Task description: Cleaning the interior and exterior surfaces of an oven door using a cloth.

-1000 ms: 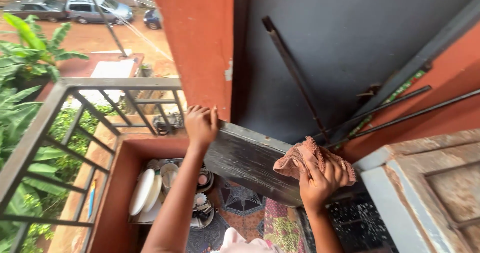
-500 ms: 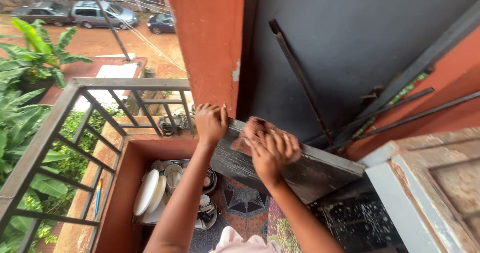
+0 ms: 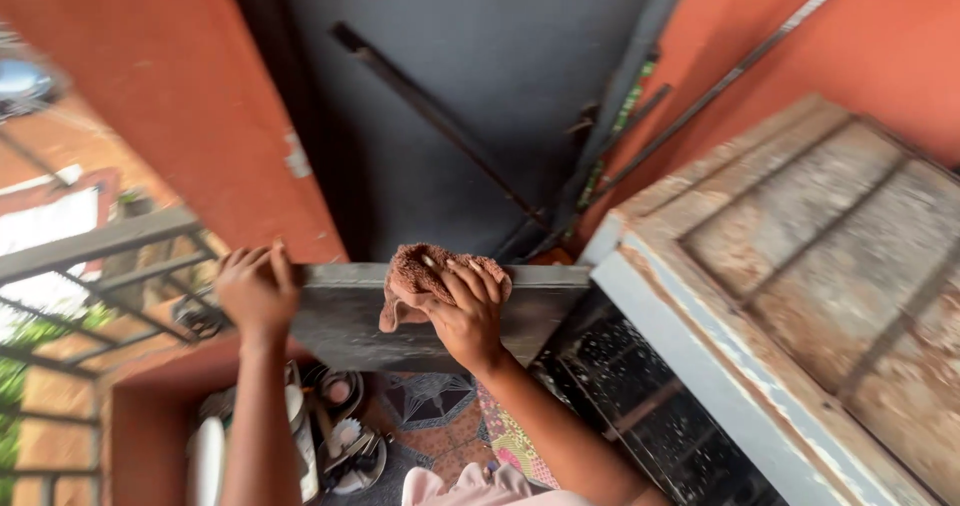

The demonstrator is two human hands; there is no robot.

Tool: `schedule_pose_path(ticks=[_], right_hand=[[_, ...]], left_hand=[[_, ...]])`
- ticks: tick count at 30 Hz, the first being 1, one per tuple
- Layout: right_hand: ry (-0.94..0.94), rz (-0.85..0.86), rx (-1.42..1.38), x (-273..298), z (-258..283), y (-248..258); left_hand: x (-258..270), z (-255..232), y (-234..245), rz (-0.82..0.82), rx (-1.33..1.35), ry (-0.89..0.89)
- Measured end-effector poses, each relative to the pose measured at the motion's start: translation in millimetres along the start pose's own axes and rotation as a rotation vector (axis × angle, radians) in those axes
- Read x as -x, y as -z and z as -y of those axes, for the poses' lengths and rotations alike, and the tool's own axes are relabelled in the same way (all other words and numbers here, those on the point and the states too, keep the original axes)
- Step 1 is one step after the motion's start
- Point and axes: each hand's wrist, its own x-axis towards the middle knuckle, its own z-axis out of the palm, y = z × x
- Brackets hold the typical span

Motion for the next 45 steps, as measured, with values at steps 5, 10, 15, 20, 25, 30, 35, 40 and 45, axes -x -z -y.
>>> schedule_pose_path(ticks=[5,10,15,20,25,30,35,40,45], right_hand=[[-0.020,-0.041,0.039,33,-56,27],[0.009,-0.123,0.095,67,-107,54],[0.022,-0.094,0.149,75,-112,57],[-0.057,-0.159,0.141,49,-83,57],[-0.145,-0.211,0.152,27,-55,51],[-0.223,-0.166,0.247,19,-37,44],[-0.215,-0.160,0.205,11,-16,18],[-0.188,-0.108,0.178,2,11,-15],[-0.153,-0.063,0.164,-9,37,-40]], left_hand=[[-6,-7,0,0.009,-0.025,-0.036],[-5,-12,2,-0.007,-0.065,-0.050],[-2,-16,5,0.010,-0.070,-0.009],[-3,-14,1,0.001,-0.064,0.010],[-2,-8,-5,-0.019,-0.059,0.032],[-2,-6,-11,-0.059,-0.028,0.037],[-9,-13,-6,-0.066,-0.010,0.047],[-10,-16,-5,-0.078,-0.008,0.052],[-13,-20,-4,-0.075,0.016,0.039]])
